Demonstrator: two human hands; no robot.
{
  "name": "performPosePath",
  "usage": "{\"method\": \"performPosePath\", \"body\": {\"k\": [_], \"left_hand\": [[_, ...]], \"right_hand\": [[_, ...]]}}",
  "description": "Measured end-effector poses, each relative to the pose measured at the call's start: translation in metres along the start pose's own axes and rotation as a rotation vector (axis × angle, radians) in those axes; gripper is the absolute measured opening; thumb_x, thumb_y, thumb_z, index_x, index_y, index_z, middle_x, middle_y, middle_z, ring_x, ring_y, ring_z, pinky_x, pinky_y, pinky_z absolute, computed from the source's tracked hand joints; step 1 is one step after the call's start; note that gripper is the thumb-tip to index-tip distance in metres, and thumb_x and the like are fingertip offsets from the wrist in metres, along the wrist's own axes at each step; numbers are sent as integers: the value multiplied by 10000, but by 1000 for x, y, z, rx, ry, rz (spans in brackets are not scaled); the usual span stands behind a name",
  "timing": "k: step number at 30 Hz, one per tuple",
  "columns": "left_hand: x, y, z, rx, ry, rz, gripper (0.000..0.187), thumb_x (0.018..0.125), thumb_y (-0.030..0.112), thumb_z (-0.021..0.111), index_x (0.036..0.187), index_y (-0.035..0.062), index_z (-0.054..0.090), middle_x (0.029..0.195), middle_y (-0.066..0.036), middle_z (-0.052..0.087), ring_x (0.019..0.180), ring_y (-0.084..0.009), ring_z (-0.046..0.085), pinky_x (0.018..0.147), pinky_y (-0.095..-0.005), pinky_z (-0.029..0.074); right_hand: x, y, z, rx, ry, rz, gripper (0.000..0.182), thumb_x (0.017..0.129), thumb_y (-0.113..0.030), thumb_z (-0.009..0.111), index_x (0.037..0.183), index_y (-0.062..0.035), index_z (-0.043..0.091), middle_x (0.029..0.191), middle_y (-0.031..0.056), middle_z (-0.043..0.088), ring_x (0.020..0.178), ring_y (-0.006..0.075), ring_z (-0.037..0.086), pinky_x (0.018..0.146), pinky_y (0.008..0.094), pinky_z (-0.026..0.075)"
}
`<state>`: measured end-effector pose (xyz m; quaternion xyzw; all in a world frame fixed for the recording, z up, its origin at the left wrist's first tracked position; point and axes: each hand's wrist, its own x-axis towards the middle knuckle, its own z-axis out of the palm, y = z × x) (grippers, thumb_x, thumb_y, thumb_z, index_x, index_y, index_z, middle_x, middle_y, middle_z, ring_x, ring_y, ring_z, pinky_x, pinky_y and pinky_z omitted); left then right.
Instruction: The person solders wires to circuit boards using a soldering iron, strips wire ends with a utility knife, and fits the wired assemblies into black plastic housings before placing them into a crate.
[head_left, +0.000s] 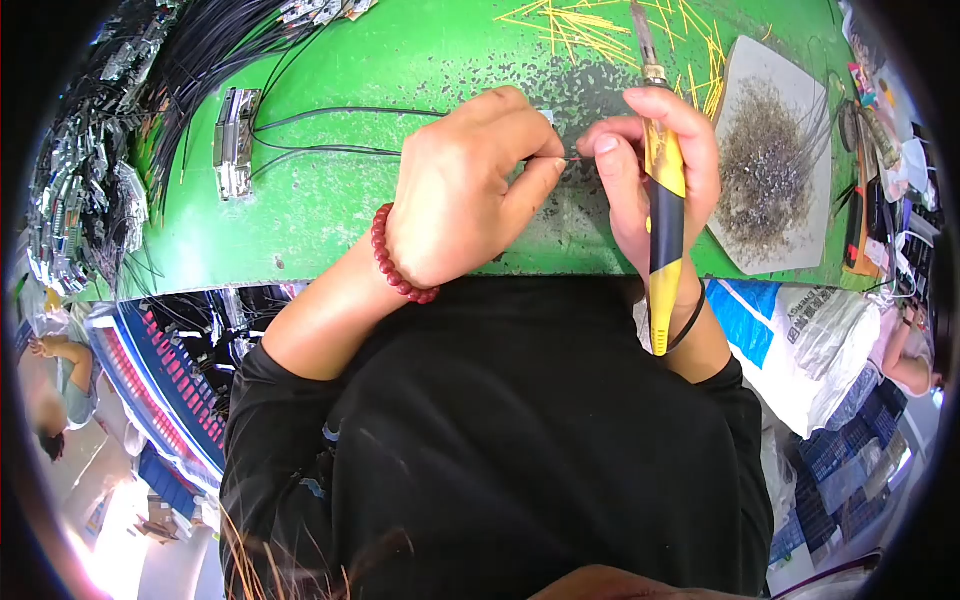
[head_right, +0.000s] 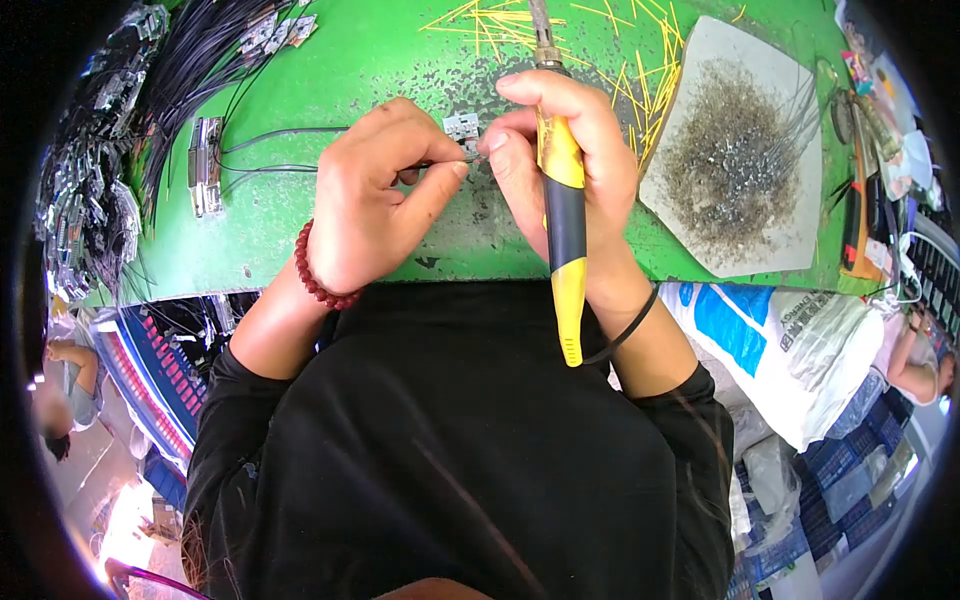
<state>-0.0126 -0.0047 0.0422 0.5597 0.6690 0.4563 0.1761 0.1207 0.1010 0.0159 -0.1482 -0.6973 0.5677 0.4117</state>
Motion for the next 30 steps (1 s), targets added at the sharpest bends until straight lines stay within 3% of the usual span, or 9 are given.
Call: {"method": "performPosePath", "body": {"k": [6,8,10,12,14,17,21,24,30], "left_hand": [[-3,-4,3,-16,59,19,67,730,-31,672,763,6,627,721,-51,584,644,-156,549,525,-248,434],[-4,-3,2,-32,66,-1,65,732,-30,673,762,4,626,725,-53,584,649,-157,552,531,-247,437],[-3,2,-1,-196,-5,-227,66,742,-19,677,765,0,618,742,-57,590,655,-153,555,559,-249,443],[-2,0,1,-121,26,-161,68,743,-8,675,762,4,610,753,-67,594,664,-175,564,578,-269,450],[2,-5,4,-43,59,-95,72,745,3,672,759,8,602,763,-77,597,672,-197,572,597,-289,457],[5,-18,11,256,119,31,86,728,34,653,731,32,568,763,-104,590,722,-301,568,639,-375,460],[6,-25,18,323,60,-6,77,715,70,631,699,47,560,758,-97,579,737,-294,577,647,-393,474],[6,-26,18,345,58,39,72,723,69,619,695,46,556,743,-98,566,723,-293,571,636,-399,471],[10,-25,15,275,6,5,65,722,61,609,696,36,555,735,-104,555,725,-306,568,633,-408,475]], "right_hand": [[2,-10,-2,20,-55,193,353,799,-1,684,1118,-22,532,775,48,622,680,61,586,609,188,480],[2,-8,-2,-53,-115,217,397,793,-24,705,1139,-33,512,762,40,619,636,47,554,570,177,453],[1,-8,-3,108,-94,311,368,810,-39,692,1136,-40,522,752,32,617,640,49,551,569,176,447],[2,-9,-3,246,-84,383,307,829,-23,657,1113,-35,540,759,42,618,653,65,568,587,185,454],[-3,1,-5,-73,-26,156,311,830,-4,640,1120,-27,529,732,49,618,623,58,555,557,183,432],[-1,-6,-15,-43,30,248,284,883,-83,586,1146,0,518,733,66,635,588,66,538,536,187,418],[-5,-15,-30,-62,-37,313,492,927,-331,512,1262,28,484,746,91,639,548,54,470,509,194,381],[-16,-3,-39,-115,7,167,630,902,-470,471,1157,99,561,786,93,612,590,70,510,489,168,347],[-28,4,-41,-63,100,223,376,823,-246,629,1003,74,546,784,79,579,623,83,531,533,181,404]]}}
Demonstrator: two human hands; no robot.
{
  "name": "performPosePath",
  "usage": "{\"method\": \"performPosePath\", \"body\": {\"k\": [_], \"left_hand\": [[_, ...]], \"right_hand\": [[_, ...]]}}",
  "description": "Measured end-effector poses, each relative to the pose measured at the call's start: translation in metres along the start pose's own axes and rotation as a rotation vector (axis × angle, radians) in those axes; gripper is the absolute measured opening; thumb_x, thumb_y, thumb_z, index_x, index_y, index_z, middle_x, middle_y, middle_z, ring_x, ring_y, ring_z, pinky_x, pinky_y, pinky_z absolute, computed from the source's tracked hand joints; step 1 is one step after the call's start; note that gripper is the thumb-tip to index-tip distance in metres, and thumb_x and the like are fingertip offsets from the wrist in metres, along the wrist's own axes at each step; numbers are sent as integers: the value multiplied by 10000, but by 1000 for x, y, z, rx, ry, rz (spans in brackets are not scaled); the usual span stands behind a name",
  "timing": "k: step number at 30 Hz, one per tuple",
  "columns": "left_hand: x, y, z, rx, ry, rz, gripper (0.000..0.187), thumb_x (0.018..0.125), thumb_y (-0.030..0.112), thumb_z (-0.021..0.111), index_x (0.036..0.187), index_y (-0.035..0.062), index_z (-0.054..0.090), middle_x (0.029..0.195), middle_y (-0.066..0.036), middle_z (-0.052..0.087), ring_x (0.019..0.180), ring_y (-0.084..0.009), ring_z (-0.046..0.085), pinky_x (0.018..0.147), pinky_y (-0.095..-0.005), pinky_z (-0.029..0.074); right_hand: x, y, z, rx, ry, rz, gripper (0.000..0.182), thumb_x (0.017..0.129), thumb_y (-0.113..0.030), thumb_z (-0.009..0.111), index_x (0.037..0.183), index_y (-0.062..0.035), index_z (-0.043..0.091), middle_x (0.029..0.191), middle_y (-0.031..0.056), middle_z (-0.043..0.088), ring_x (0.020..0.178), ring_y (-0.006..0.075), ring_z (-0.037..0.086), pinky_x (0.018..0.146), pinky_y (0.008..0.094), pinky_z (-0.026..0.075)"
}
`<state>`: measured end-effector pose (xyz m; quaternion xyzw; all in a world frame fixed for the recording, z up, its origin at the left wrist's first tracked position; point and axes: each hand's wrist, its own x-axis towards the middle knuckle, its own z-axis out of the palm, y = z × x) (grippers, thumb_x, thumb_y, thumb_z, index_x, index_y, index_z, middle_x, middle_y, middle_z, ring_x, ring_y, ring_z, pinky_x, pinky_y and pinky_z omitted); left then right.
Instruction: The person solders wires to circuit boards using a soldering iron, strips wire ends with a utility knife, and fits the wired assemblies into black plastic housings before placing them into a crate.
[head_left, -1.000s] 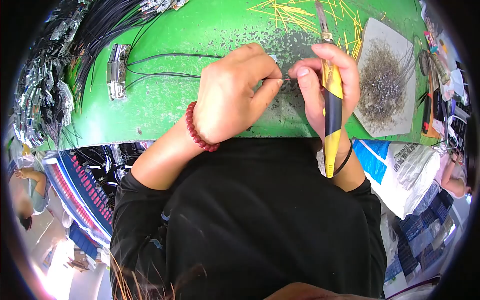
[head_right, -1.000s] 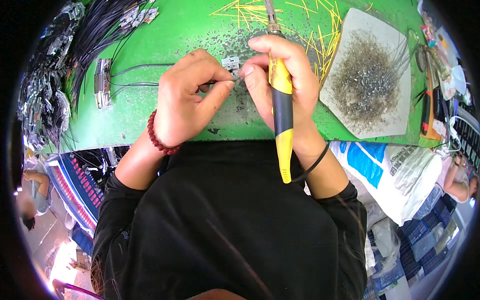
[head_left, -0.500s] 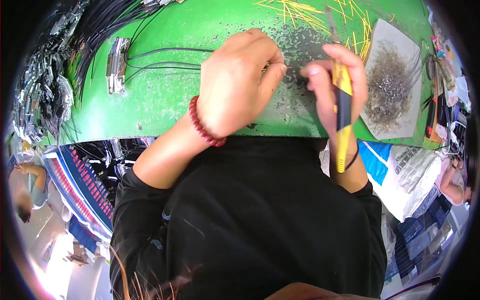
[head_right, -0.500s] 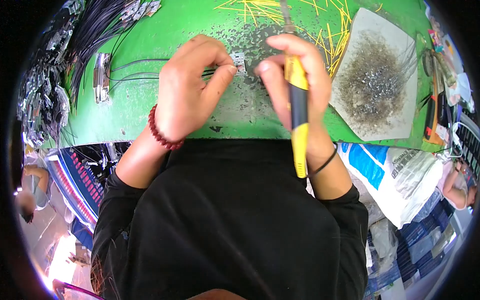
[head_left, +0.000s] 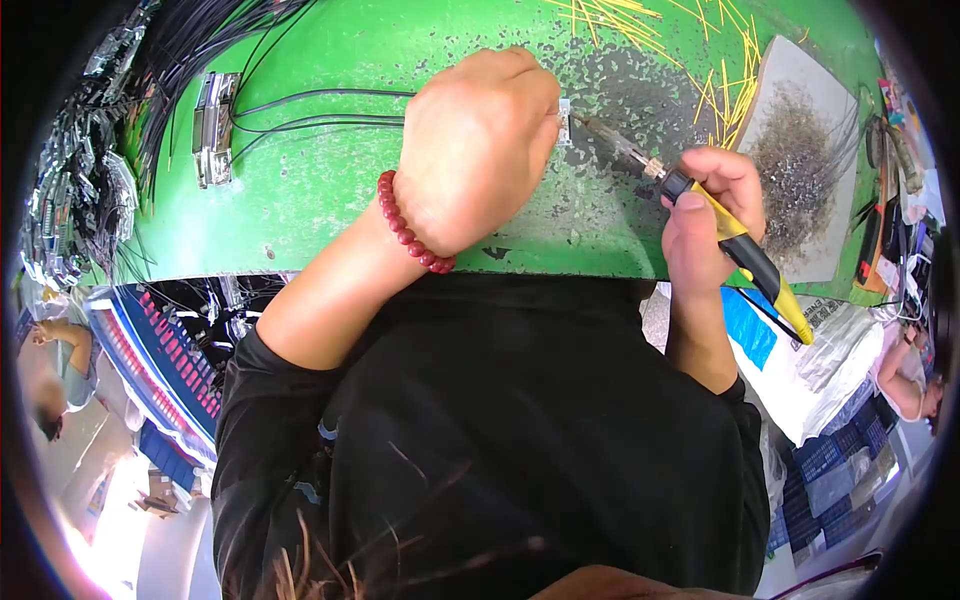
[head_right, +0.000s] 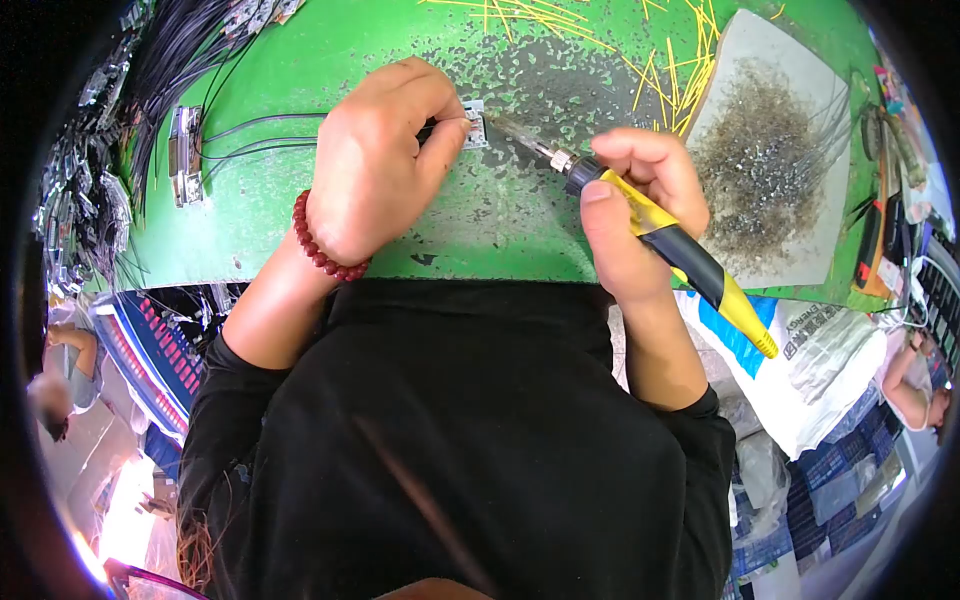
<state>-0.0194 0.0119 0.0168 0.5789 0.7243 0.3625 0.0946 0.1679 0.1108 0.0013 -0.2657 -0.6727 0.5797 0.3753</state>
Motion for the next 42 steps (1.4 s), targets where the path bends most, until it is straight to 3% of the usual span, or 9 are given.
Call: {"method": "performPosePath", "body": {"k": [1,15,19,30,42], "left_hand": [[0,1,-1,5,-13,-16,64,721,42,623,708,33,562,748,-100,569,731,-301,573,633,-386,473],[4,-1,-2,30,-42,-27,57,727,33,635,713,27,580,761,-96,579,711,-298,577,610,-362,471],[4,-1,-3,35,-51,-16,59,732,39,632,711,24,579,762,-99,576,721,-301,574,617,-367,470],[10,3,-7,92,-141,-20,71,750,60,600,707,18,562,749,-109,561,737,-319,566,621,-400,463],[13,4,-7,143,-183,-30,81,771,70,580,713,16,562,761,-110,565,727,-330,570,610,-419,463]], "right_hand": [[0,-3,-1,96,-32,31,235,796,-109,670,939,-4,515,795,1,528,651,35,443,581,178,331],[2,0,-4,37,-93,15,215,785,-118,673,891,-5,525,773,22,527,647,53,433,586,193,342],[0,2,-3,41,-24,-72,234,788,-144,677,893,-9,517,776,38,525,663,64,429,596,201,336],[1,3,-5,40,-38,-72,250,796,-180,680,887,-13,518,765,28,512,631,56,388,561,203,295],[1,0,-3,32,-103,-91,253,791,-160,692,900,-4,526,798,53,535,654,73,443,578,212,352]]}}
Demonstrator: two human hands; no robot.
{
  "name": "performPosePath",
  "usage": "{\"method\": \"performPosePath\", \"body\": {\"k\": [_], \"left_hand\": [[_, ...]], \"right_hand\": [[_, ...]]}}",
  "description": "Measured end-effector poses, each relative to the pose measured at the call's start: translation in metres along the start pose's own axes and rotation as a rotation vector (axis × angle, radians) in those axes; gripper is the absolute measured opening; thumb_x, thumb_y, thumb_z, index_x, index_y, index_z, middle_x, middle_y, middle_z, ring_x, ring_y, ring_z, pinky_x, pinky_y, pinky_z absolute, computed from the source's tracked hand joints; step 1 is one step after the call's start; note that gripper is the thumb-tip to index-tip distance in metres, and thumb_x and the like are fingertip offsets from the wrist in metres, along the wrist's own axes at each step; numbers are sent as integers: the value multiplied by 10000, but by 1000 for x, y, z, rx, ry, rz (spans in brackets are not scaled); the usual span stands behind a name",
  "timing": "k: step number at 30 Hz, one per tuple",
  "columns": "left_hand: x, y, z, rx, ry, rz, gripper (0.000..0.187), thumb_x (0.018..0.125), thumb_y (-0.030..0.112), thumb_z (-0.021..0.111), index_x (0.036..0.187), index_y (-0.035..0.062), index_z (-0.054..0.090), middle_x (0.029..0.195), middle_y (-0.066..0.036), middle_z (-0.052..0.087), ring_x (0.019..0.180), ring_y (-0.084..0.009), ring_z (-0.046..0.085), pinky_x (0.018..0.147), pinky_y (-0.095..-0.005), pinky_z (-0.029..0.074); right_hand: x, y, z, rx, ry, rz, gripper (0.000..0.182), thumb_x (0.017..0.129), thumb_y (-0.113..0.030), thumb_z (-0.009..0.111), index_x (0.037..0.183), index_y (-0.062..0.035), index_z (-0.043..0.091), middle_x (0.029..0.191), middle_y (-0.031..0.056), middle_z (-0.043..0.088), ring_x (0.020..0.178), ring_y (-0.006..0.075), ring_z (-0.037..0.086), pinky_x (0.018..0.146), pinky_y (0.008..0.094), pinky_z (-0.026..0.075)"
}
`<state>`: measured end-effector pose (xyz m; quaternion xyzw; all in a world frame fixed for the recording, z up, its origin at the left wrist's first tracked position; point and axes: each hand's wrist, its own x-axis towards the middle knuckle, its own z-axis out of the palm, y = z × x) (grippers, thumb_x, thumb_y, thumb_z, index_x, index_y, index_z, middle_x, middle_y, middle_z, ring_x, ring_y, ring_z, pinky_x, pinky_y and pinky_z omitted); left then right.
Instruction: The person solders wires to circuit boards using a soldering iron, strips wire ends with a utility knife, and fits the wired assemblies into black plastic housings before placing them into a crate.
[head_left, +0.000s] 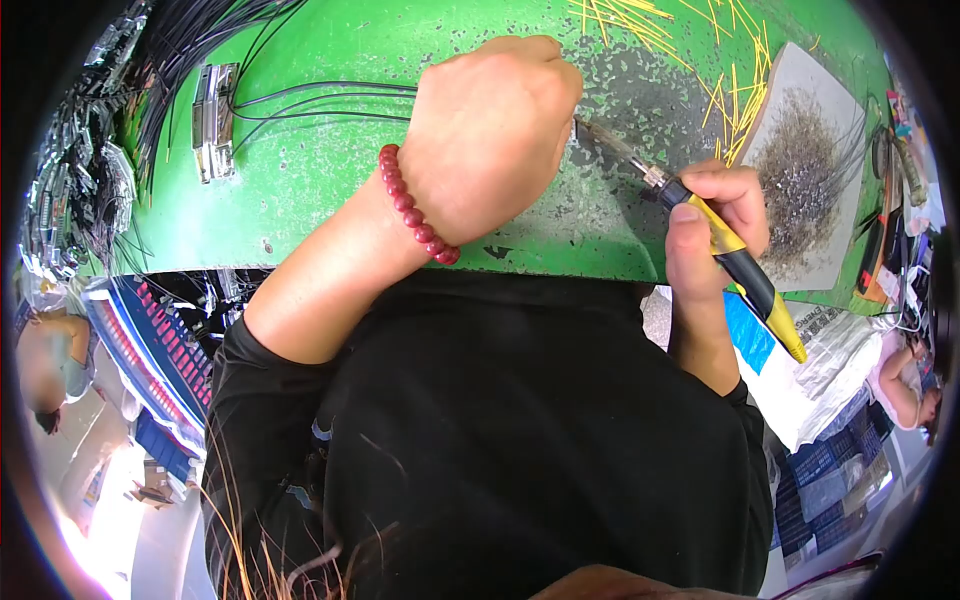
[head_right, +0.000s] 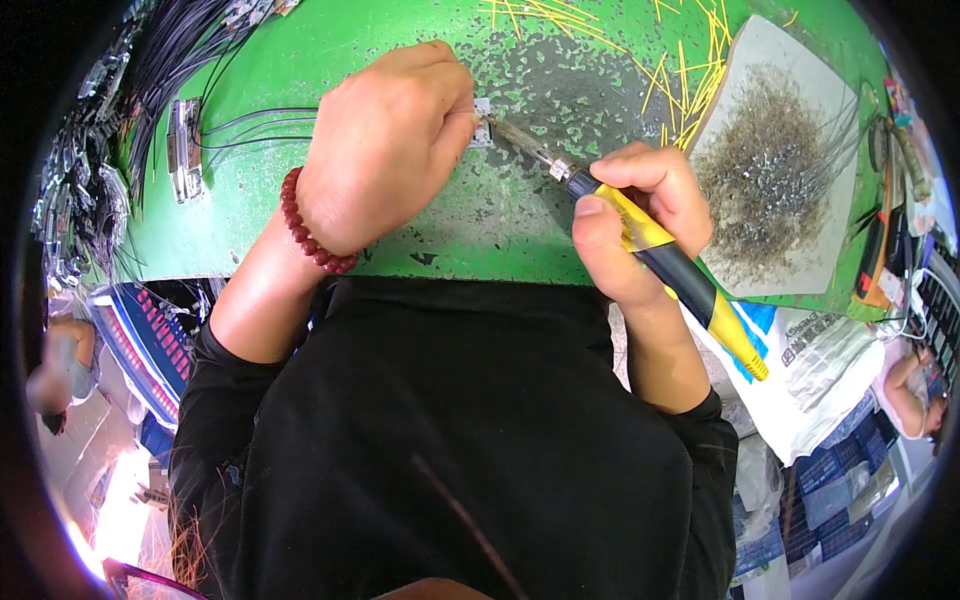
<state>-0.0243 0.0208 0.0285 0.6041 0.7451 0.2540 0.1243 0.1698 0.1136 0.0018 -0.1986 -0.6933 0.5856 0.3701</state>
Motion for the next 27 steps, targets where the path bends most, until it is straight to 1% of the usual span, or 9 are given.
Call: {"method": "performPosePath", "body": {"k": [5,8,10,14,18,20,22,25,27], "left_hand": [[-1,1,0,-16,9,-12,89,770,78,586,711,18,557,764,-109,564,740,-326,570,622,-418,464],[-1,1,-1,-4,9,-5,91,768,83,589,712,21,554,764,-107,561,741,-324,569,624,-418,464],[-1,1,-1,-7,9,-1,92,767,84,590,711,23,552,765,-105,560,742,-322,569,624,-418,464],[-1,0,0,-2,11,1,98,767,88,591,705,26,548,764,-101,559,743,-319,568,623,-416,464],[-2,1,1,0,20,7,93,763,88,593,708,29,547,762,-103,557,741,-320,567,622,-414,465],[-2,0,2,-12,35,11,83,752,92,603,722,35,550,768,-107,554,744,-319,566,622,-411,468],[-3,0,1,11,39,39,90,738,91,608,709,39,540,759,-113,543,731,-318,562,618,-408,468],[-5,0,0,61,35,51,100,730,97,609,686,50,532,739,-112,534,702,-305,555,606,-404,461],[-9,6,-4,70,10,89,114,727,106,612,669,61,525,729,-107,526,678,-300,546,605,-406,455]], "right_hand": [[0,-3,0,-93,-58,12,214,773,-100,678,897,-3,534,820,64,548,668,86,471,599,216,378],[-1,-2,-1,-101,-38,-1,205,766,-76,667,898,-1,529,824,72,550,677,93,476,606,221,382],[-4,6,0,-17,69,-81,208,773,-89,664,898,-1,523,822,76,549,682,100,476,618,225,384],[-4,3,0,8,57,-72,235,796,-140,670,907,-5,513,819,83,541,689,101,464,616,219,370],[-5,1,-1,15,93,-59,259,801,-147,680,935,-6,508,835,80,538,701,98,460,619,217,364],[-6,0,2,-11,148,-50,283,804,-146,681,975,-7,502,877,84,544,723,97,464,647,224,375],[-12,1,-1,-34,159,-25,317,809,-154,687,1022,-8,502,951,94,555,782,115,493,727,245,409],[-17,1,-2,-121,211,40,368,812,-239,684,1034,-7,503,961,86,545,810,122,491,751,254,407],[-15,0,-4,-90,169,53,373,821,-234,669,1057,-15,481,964,85,528,809,131,484,761,267,408]]}}
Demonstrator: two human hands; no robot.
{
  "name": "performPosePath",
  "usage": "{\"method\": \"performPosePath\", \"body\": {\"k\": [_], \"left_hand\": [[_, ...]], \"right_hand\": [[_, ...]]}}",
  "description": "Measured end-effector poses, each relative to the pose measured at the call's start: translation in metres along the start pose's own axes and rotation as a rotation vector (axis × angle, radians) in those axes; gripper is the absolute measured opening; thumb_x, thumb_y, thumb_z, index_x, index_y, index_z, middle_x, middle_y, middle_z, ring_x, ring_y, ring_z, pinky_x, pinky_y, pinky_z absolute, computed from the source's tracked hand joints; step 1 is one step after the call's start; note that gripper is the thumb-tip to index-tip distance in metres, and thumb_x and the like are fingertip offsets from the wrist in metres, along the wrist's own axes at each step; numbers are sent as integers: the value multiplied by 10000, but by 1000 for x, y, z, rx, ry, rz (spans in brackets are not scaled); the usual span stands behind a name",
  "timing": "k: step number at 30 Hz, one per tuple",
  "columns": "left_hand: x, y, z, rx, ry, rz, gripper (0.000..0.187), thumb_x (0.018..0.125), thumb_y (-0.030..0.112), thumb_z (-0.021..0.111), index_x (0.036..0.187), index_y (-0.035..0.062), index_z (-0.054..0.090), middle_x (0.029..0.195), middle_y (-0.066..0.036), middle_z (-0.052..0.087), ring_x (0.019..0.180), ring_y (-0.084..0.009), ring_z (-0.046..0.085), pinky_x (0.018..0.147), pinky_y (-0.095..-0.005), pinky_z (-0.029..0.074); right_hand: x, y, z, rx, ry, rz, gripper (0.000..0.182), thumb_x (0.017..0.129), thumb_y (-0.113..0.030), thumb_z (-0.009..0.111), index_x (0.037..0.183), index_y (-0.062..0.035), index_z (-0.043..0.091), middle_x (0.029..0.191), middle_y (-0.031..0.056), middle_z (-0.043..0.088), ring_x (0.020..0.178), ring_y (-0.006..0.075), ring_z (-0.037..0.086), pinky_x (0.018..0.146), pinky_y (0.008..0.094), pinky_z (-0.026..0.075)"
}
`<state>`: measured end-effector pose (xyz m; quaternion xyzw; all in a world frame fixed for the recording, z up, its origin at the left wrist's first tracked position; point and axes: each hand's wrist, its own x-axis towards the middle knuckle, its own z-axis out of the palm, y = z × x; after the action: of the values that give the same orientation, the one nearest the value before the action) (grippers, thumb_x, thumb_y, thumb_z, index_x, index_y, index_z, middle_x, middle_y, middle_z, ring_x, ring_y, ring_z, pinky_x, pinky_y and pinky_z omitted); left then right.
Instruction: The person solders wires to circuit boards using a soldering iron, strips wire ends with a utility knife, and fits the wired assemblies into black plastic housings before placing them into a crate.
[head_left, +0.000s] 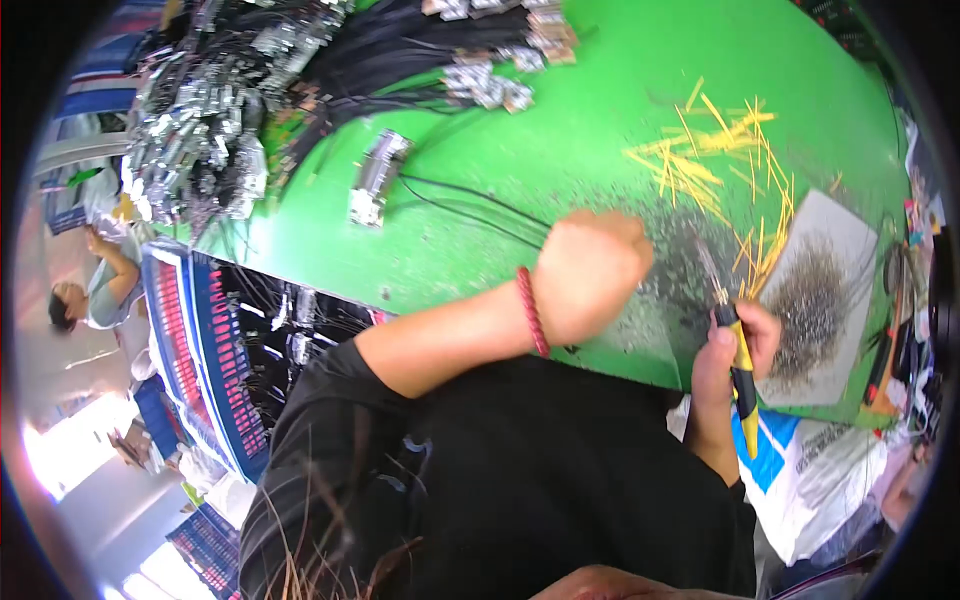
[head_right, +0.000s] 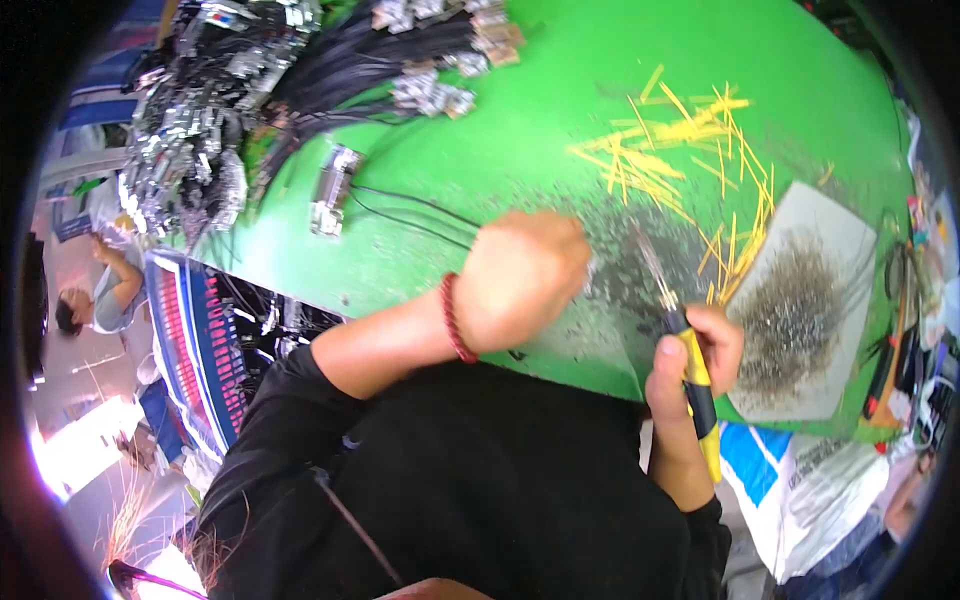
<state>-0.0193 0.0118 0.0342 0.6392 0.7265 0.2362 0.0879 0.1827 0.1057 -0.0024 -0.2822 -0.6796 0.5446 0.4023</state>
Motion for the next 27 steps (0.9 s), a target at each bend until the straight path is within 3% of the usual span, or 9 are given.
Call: {"method": "performPosePath", "body": {"k": [2,4,7,11,13,17,22,23,27], "left_hand": [[0,-1,-9,-10,-50,-6,93,720,114,631,700,54,564,765,-108,564,718,-301,572,633,-397,471],[2,-5,-23,-162,74,-6,116,702,123,666,769,47,610,823,-113,608,762,-301,601,660,-388,487],[26,-44,-52,135,293,-185,195,719,169,700,863,61,625,841,-106,625,763,-295,619,670,-378,506],[73,-101,-62,591,70,-435,311,721,309,691,884,57,612,858,-117,641,783,-284,641,650,-394,526],[81,-107,-59,572,4,-469,295,725,300,674,858,46,600,842,-122,656,774,-298,657,637,-409,530],[76,-119,-52,421,19,-517,155,779,214,578,856,88,624,797,-149,663,729,-337,650,641,-432,522],[34,-63,-79,-144,129,-319,130,784,175,617,805,47,623,716,-111,659,671,-276,651,615,-382,503],[28,-52,-82,-229,106,-327,125,765,138,649,826,32,623,727,-111,661,680,-266,650,616,-353,500],[15,-18,-86,-395,77,-256,138,757,93,655,856,3,621,757,-131,656,693,-260,648,615,-331,500]], "right_hand": [[2,0,2,-1,-17,7,366,829,-216,656,1074,-18,469,987,92,513,831,140,479,780,275,405],[3,-3,3,3,-33,12,343,836,-183,642,1079,-16,468,1030,104,496,865,149,471,802,282,400],[3,-1,3,5,-61,-32,341,832,-177,649,1075,-14,475,1030,101,498,851,141,471,788,278,400],[4,-10,5,-27,-75,-8,356,831,-195,663,1073,-10,478,1002,87,505,822,123,471,760,264,404],[6,-6,7,-21,-42,-50,350,825,-201,674,1056,-10,494,971,73,513,790,112,471,731,252,405],[5,-4,7,-30,-7,-30,345,823,-201,677,1048,-6,502,939,59,518,771,99,473,691,236,400],[9,-13,18,176,-42,14,338,907,-221,584,1132,8,479,804,116,629,599,101,544,564,213,447],[11,-11,18,159,-77,3,288,937,-180,529,1143,18,486,720,113,630,551,92,546,506,198,430],[20,-29,20,114,-139,48,280,946,-221,534,1114,0,491,657,111,599,487,108,519,449,205,414]]}}
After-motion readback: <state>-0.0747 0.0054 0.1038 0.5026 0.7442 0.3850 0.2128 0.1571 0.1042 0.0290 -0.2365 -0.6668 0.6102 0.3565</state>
